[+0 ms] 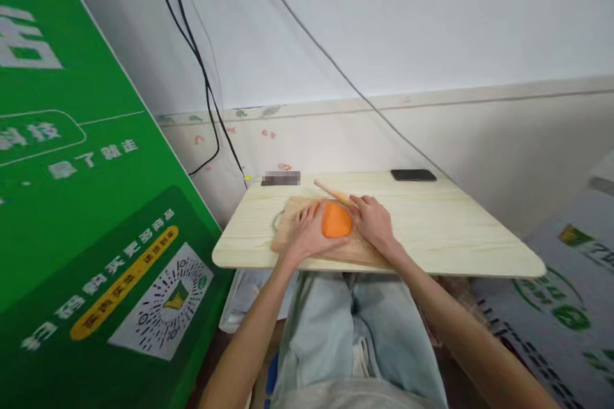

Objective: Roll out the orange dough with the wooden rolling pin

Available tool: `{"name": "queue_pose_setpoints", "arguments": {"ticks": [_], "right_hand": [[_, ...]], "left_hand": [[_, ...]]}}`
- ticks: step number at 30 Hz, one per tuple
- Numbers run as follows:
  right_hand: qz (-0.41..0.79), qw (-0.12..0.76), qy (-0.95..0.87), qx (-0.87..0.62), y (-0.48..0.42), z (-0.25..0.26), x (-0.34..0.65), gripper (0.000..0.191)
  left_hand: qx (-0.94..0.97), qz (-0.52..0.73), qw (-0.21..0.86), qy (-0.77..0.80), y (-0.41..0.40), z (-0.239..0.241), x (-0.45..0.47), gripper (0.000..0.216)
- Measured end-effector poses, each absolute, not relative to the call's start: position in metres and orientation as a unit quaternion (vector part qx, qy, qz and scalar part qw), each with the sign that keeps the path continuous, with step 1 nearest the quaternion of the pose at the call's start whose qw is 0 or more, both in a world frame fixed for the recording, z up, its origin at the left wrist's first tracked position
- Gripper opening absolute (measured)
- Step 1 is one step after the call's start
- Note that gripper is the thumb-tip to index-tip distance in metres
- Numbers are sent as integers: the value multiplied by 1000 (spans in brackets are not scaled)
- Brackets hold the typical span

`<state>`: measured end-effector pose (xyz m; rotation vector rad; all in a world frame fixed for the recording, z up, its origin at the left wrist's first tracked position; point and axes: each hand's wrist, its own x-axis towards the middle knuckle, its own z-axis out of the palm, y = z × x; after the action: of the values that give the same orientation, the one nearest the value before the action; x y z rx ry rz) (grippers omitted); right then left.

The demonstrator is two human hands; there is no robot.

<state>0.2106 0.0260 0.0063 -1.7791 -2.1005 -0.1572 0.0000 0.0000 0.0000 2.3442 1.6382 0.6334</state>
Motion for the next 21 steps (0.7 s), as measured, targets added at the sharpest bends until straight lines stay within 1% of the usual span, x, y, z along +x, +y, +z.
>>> {"name": "queue_pose_setpoints", "arguments": {"ticks": [3, 9, 13, 15, 21], "right_hand": [[-53, 181, -754, -630, 25, 10, 209, 44], [-44, 166, -763, -623, 21, 16, 207, 46], [-52, 155, -765, -623, 22, 17, 206, 47], [-56, 147, -765, -625, 23, 17, 206, 46], [-84, 119, -769, -623, 26, 15, 206, 43]], "left_hand": [[794, 219, 117, 555, 0, 2, 0, 105], [816, 223, 142, 514, 0, 7, -7, 97], [829, 219, 148, 493, -1, 9, -11, 73], [832, 221, 144, 488, 0, 8, -12, 65], [839, 217, 143, 478, 5, 1, -14, 67]]}}
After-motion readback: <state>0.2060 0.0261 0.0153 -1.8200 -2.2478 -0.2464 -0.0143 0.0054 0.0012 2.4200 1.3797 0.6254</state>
